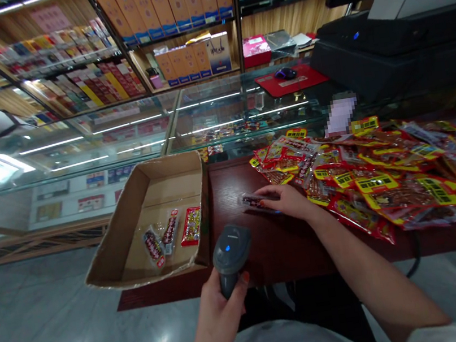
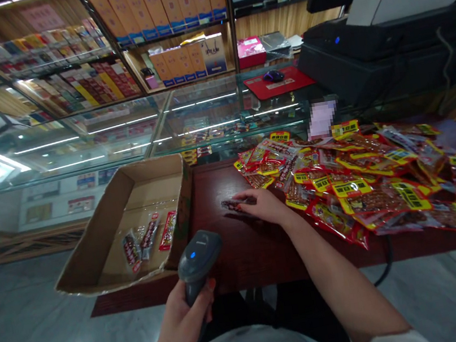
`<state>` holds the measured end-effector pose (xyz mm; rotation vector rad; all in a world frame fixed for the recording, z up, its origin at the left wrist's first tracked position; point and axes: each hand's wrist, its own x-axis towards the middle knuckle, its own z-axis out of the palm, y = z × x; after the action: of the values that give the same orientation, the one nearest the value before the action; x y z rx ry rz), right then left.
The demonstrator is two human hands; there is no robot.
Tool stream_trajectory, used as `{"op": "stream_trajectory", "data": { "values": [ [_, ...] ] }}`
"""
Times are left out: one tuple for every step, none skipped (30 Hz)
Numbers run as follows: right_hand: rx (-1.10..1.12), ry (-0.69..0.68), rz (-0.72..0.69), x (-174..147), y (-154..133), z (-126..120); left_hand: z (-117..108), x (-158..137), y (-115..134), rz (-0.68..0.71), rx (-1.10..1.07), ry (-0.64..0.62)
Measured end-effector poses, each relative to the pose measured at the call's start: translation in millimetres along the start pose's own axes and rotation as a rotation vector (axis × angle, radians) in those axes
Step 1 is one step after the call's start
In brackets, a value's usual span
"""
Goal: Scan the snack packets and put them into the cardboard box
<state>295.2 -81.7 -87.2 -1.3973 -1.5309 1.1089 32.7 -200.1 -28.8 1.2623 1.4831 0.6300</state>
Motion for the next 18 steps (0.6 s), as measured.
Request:
{"op": "stream_trajectory", "data": {
  "values": [
    [0.0,0.012,0.013,0.7,4.1,1.4,0.4,-0.3,-0.6,0.001,0.002,0.0],
    [-0.003,0.017,0.02,0.4,7.6,1.9,1.0,-0.1,-1.6,0.003,0.006,0.0],
    [-0.005,0.012,0.021,-0.4,10.4,1.6,1.6,0.4,-2.8,0.009,0.014,0.0],
    [-0.006,-0.003,0.015,-1.4,12.5,0.9,2.5,1.1,-4.2,0.016,0.023,-0.002],
    [-0.004,-0.02,0.003,-2.2,13.9,0.1,3.4,2.1,-5.5,0.024,0.032,-0.002],
    [-0.004,-0.033,-0.009,-2.7,14.7,-0.7,4.5,3.1,-6.7,0.031,0.039,0.0],
    [-0.006,-0.04,-0.018,-2.7,15.3,-1.1,5.6,4.2,-7.8,0.036,0.041,0.004],
    [-0.011,-0.039,-0.025,-2.5,15.5,-1.3,6.6,5.2,-8.8,0.039,0.04,0.011],
    [-0.021,-0.032,-0.03,-2.0,15.7,-1.3,7.5,6.1,-9.5,0.04,0.039,0.018],
    [-0.035,-0.025,-0.037,-1.3,15.9,-1.0,8.1,7.0,-10.1,0.04,0.041,0.022],
    [-0.048,-0.018,-0.045,-0.5,16.0,-0.6,8.5,7.6,-10.3,0.038,0.047,0.025],
    [-0.06,-0.01,-0.053,0.2,16.3,-0.1,8.5,7.9,-10.2,0.034,0.056,0.023],
    [-0.069,0.0,-0.06,0.8,16.7,0.4,8.4,7.9,-9.7,0.029,0.065,0.021],
    [-0.074,0.011,-0.063,1.3,17.2,0.8,8.0,7.5,-8.5,0.021,0.071,0.02],
    [-0.074,0.022,-0.063,1.8,17.8,1.2,7.4,6.7,-6.7,0.011,0.074,0.021],
    [-0.072,0.031,-0.06,2.1,18.4,1.5,6.6,5.4,-4.4,0.0,0.075,0.022],
    [-0.069,0.033,-0.059,2.4,18.9,1.8,5.8,3.9,-1.6,-0.01,0.076,0.025],
    [-0.067,0.031,-0.059,2.6,19.2,2.1,4.8,2.3,1.4,-0.015,0.08,0.027]
  ]
}}
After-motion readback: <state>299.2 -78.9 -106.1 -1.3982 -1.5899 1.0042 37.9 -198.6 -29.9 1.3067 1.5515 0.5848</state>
